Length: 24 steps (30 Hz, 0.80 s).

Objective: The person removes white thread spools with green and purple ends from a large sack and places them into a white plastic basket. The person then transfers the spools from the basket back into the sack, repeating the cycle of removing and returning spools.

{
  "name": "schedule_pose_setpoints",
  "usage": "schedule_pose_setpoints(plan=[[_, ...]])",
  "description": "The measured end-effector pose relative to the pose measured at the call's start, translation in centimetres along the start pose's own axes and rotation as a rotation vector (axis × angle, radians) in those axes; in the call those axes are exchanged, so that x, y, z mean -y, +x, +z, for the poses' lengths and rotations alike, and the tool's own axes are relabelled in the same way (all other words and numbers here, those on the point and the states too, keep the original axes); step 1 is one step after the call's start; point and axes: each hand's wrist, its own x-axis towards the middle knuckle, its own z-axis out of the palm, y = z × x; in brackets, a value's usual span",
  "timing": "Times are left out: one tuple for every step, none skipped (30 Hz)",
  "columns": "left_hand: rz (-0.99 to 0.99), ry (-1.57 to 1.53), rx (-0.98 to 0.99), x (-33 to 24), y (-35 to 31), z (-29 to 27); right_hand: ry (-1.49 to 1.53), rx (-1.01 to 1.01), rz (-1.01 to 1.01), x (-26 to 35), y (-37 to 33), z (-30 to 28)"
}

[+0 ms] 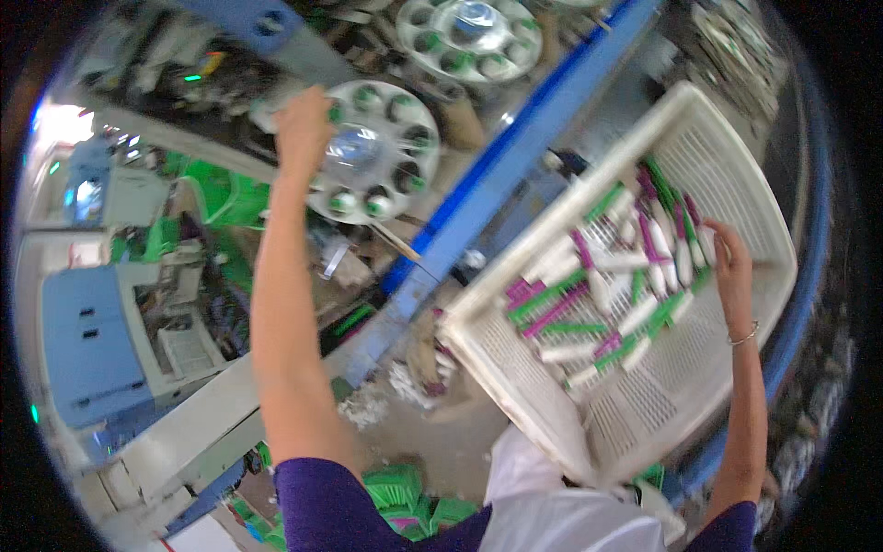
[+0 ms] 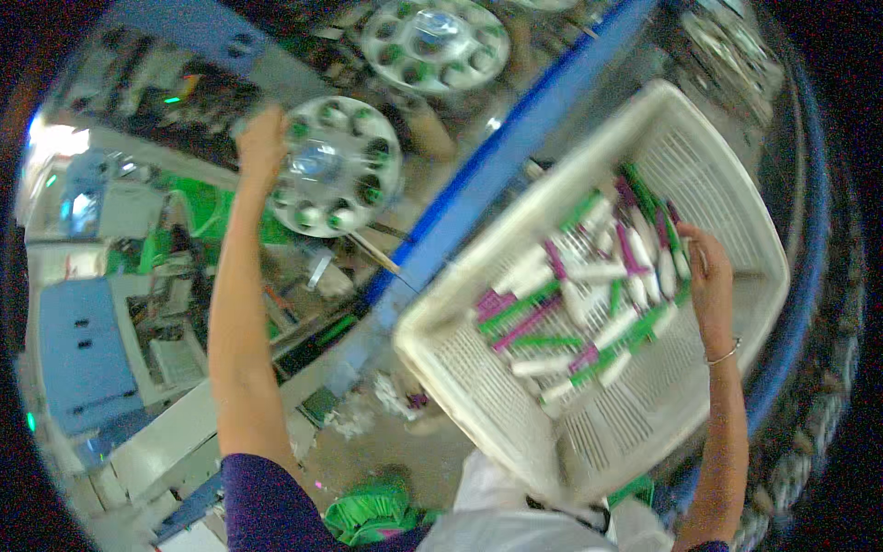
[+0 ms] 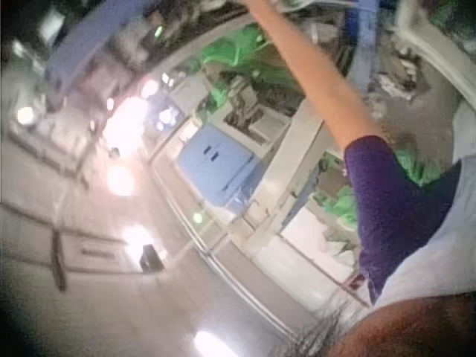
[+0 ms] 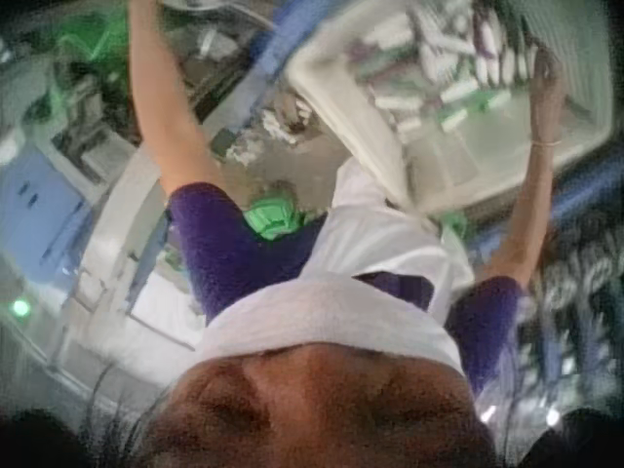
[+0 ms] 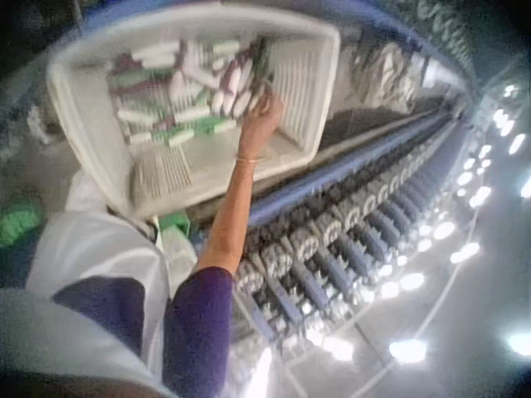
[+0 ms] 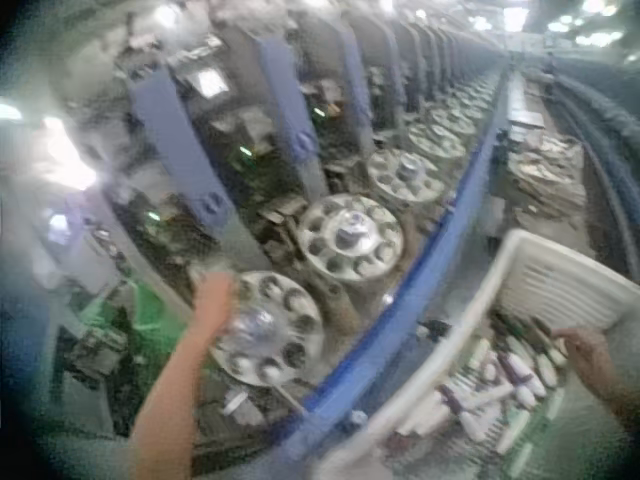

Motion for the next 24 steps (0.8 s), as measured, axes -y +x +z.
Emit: schedule_pose_setpoints(plan=[[0.003,0.008,0.098,-0.6,-1.7,2.0,-0.210,0.007,-0.061,-1.3,-3.1,-1.5],[-0.003,0.030,0.230,-0.8,-2.8,3.4,-0.411,-0.017,-0.194,-2.2,-5.8,-2.8],[-0.008,-0.081,0.149,-1.0,-3.3,4.2,-0.535,0.062,-0.060,-2.7,-8.5,-3.4],[-0.144,-0.001,0.247,-1.3,-3.5,4.3,-0.669,0.120,0.076,-2.9,-10.7,-3.4],[-0.121,0.020,0.193,-1.9,-3.3,3.6,-0.659,0.148,0.045,-2.8,-12.6,-3.4],[-0.176,0.059,0.261,-2.7,-2.9,2.2,-0.695,0.223,0.155,-2.6,-14.0,-3.5],[-0.020,0.126,0.018,-4.4,-2.6,0.6,-0.719,0.183,0.019,-2.6,-14.5,-3.6],[0.034,0.225,-0.091,-6.6,-2.1,-1.4,-0.791,0.179,-0.045,-2.5,-14.8,-3.5],[0.170,0.031,-0.229,-9.2,-1.6,-3.6,-0.809,0.142,-0.055,-2.4,-14.8,-3.6],[0.253,-0.123,-0.266,-12.9,-1.9,-5.3,-0.836,0.026,-0.031,-2.5,-14.6,-3.8],[0.296,-0.308,-0.174,-17.5,-3.1,-6.2,-0.880,-0.058,0.007,-2.5,-14.2,-4.0],[0.440,-0.490,0.023,-21.9,-5.0,-6.8,-0.933,-0.152,0.054,-2.7,-13.9,-4.4],[0.473,-0.597,0.133,-26.7,-7.2,-6.8,-0.913,-0.192,0.153,-2.9,-13.6,-4.5],[0.574,-0.833,0.215,-31.1,-9.0,-6.0,-0.906,-0.142,0.146,-3.0,-13.5,-4.9],[0.546,-0.800,0.482,-35.1,-10.8,-4.7,-0.898,-0.108,0.163,-3.2,-13.4,-4.9],[0.533,-0.665,0.832,-38.2,-11.8,-2.6,-0.896,-0.032,0.226,-3.3,-13.5,-5.1],[0.508,-0.687,0.940,-40.0,-13.0,-0.3,-0.891,-0.027,0.252,-3.5,-13.5,-5.1],[0.384,-0.703,0.976,-41.5,-13.9,2.1,-0.871,-0.064,0.188,-3.6,-13.6,-5.1],[0.261,-0.706,1.046,-42.8,-14.8,4.2,-0.858,-0.055,0.202,-3.7,-13.7,-5.1],[0.069,-0.744,0.937,-44.0,-15.7,5.9,-0.851,-0.057,0.208,-3.8,-13.7,-5.1],[-0.119,-0.766,0.871,-45.2,-16.6,7.1,-0.848,-0.081,0.187,-3.8,-13.8,-5.2],[-0.307,-0.788,0.854,-46.2,-17.2,8.0,-0.820,-0.083,0.207,-3.8,-13.7,-5.2],[-0.317,-0.773,0.818,-47.1,-17.6,8.4,-0.798,-0.082,0.214,-3.8,-13.7,-5.2],[-0.233,-0.798,0.628,-48.1,-17.9,8.5,-0.772,-0.082,0.220,-3.7,-13.6,-5.3]])
